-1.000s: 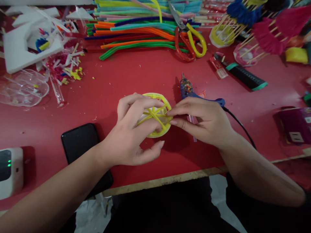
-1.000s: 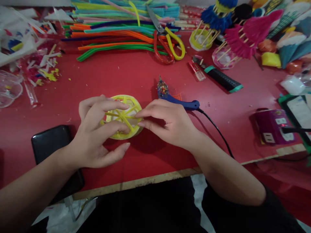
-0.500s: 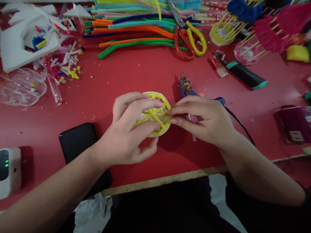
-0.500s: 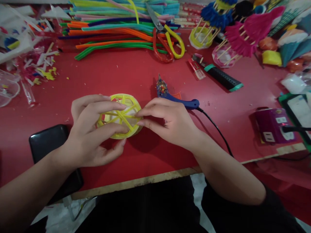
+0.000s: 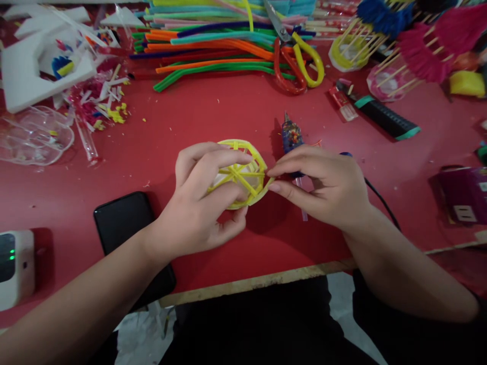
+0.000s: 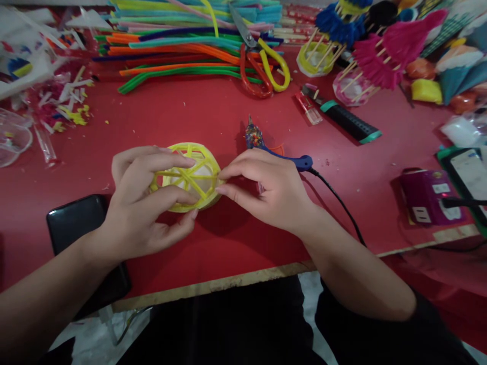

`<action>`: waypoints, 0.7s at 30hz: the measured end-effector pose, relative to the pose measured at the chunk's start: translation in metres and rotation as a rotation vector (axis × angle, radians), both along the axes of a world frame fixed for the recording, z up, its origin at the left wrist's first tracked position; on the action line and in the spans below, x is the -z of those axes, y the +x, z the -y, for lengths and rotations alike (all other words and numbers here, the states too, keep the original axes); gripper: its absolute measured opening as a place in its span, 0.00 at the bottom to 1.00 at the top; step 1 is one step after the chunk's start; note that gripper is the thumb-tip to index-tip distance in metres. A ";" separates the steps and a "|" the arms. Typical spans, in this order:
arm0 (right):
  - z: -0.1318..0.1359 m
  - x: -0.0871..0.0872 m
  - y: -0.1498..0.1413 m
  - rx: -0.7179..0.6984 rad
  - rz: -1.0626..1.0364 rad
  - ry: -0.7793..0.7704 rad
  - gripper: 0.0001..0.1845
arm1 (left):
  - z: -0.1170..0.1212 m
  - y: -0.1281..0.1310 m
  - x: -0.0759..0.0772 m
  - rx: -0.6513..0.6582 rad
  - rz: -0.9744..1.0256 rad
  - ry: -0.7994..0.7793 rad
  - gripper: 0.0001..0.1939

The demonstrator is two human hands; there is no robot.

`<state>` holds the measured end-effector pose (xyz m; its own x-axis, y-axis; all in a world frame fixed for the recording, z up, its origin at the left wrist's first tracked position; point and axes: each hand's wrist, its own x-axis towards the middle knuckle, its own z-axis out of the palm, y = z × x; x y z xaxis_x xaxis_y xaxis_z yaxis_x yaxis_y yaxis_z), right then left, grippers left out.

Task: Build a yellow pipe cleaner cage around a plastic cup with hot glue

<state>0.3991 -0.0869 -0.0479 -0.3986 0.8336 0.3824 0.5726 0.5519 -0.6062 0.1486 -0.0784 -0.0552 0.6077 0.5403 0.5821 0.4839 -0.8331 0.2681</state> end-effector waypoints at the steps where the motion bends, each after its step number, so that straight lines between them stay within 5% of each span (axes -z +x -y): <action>1: 0.000 0.000 0.001 -0.008 -0.001 0.012 0.04 | 0.000 0.000 0.000 -0.016 -0.006 -0.002 0.09; 13: 0.006 -0.011 0.007 -0.305 0.091 -0.021 0.05 | 0.001 -0.002 -0.001 -0.022 -0.040 -0.008 0.09; 21: 0.007 -0.012 0.003 -0.267 0.156 -0.057 0.09 | -0.001 -0.003 -0.003 0.013 -0.036 -0.039 0.10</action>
<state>0.4017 -0.0934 -0.0363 -0.6565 0.7100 0.2549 0.5006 0.6628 -0.5569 0.1459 -0.0779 -0.0527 0.6351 0.5538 0.5384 0.4829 -0.8287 0.2828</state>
